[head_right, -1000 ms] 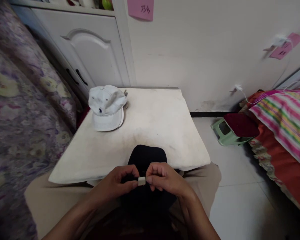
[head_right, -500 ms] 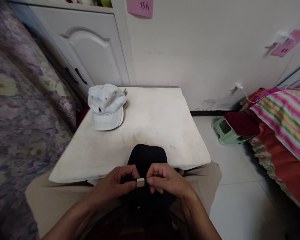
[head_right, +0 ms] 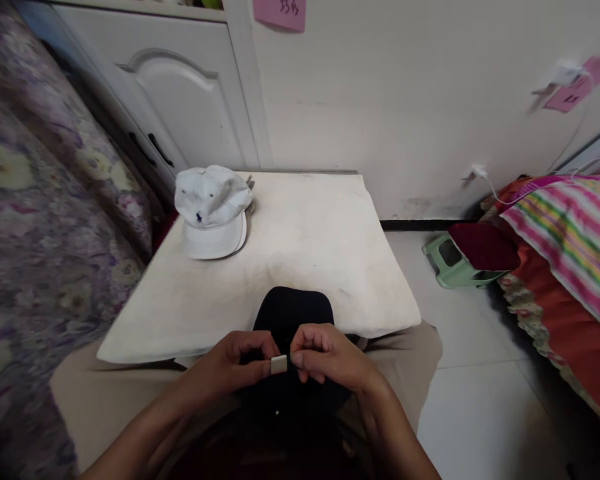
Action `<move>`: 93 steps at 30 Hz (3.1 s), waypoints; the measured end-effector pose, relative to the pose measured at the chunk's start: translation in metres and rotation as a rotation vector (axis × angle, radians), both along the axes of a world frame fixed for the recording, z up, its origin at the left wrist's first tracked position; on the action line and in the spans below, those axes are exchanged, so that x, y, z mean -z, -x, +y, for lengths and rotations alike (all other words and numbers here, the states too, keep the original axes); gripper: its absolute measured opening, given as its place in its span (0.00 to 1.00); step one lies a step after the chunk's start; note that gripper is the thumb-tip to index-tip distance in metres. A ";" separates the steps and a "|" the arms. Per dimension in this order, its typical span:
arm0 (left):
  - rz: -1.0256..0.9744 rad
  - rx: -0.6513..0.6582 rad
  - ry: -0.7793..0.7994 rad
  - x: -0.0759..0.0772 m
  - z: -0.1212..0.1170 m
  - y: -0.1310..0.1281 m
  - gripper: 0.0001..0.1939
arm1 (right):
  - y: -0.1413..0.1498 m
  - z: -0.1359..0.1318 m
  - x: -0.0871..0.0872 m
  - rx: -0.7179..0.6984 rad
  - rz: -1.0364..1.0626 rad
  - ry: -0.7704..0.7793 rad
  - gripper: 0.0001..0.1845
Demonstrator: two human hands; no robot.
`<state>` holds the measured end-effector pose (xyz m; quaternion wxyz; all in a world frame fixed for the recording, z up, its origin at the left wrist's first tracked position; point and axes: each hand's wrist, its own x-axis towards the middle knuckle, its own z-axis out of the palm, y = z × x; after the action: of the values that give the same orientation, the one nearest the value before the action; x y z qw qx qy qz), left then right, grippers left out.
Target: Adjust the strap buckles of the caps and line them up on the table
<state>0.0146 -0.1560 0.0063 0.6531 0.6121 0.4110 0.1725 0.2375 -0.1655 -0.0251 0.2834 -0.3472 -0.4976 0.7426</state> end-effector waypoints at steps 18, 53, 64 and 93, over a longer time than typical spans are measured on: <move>0.039 -0.027 -0.060 0.004 0.002 -0.003 0.08 | 0.003 0.003 -0.001 -0.008 -0.039 -0.029 0.09; 0.156 -0.039 -0.150 -0.002 -0.003 -0.011 0.09 | 0.007 0.000 -0.009 0.047 -0.197 -0.025 0.12; 0.000 0.031 -0.067 -0.016 0.009 0.009 0.15 | 0.001 0.003 0.000 0.067 -0.148 0.038 0.14; 0.049 0.146 -0.020 -0.005 0.009 0.011 0.15 | -0.011 -0.001 0.001 -0.090 0.053 0.033 0.11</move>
<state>0.0031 -0.1469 0.0116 0.6475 0.6511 0.3794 0.1135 0.2488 -0.1667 -0.0261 0.2571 -0.3094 -0.4926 0.7717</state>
